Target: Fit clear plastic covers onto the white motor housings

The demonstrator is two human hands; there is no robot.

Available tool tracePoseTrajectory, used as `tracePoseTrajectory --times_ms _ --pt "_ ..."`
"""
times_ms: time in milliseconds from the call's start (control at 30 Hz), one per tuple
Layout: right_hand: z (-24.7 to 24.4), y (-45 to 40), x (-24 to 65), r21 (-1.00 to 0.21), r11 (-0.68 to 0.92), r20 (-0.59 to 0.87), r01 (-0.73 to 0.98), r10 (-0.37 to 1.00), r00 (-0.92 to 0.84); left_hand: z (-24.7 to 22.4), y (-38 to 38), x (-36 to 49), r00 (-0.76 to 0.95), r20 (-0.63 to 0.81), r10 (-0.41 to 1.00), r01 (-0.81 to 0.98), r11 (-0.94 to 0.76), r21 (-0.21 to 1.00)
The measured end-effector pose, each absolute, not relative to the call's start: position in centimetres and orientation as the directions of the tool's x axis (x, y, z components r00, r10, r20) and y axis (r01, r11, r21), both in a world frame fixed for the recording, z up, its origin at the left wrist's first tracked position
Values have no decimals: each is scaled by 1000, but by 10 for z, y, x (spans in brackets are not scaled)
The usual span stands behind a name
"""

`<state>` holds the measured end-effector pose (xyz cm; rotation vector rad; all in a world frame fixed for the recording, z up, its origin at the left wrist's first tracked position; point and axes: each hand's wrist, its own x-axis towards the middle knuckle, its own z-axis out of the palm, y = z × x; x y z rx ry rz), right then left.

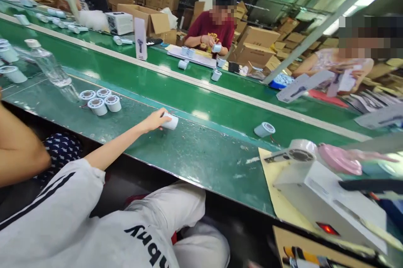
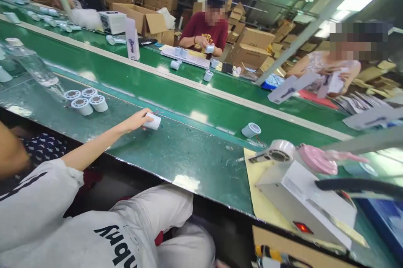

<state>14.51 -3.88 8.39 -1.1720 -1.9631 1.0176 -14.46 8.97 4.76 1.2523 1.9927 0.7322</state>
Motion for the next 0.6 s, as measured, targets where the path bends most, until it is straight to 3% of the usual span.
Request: tracePoseTrajectory --times_ms 100,167,200,267,333,400,467,600 --pt "42 -46 213 -790 305 189 532 947 -261 31 69 -82 88 -336 938 360 285 888" --pt "22 -46 226 -541 555 393 631 831 -394 18 54 -44 399 -406 822 172 368 914" --pt "15 -43 229 -442 581 416 684 808 -417 13 48 -28 534 -423 732 110 436 893" --pt "7 -35 233 -290 564 420 773 801 -427 5 39 -4 706 -423 568 112 499 859" --pt "5 -30 237 -232 517 358 824 833 -422 2 33 10 757 -373 537 210 341 916" --pt "5 -31 241 -301 490 251 818 868 -428 3 31 18 754 -237 612 263 49 963" --pt "4 -36 246 -489 440 153 754 894 -422 4 28 22 720 -76 690 283 -191 940" --pt "1 -48 249 -818 232 93 526 956 -276 -4 24 27 653 66 754 255 -301 919"
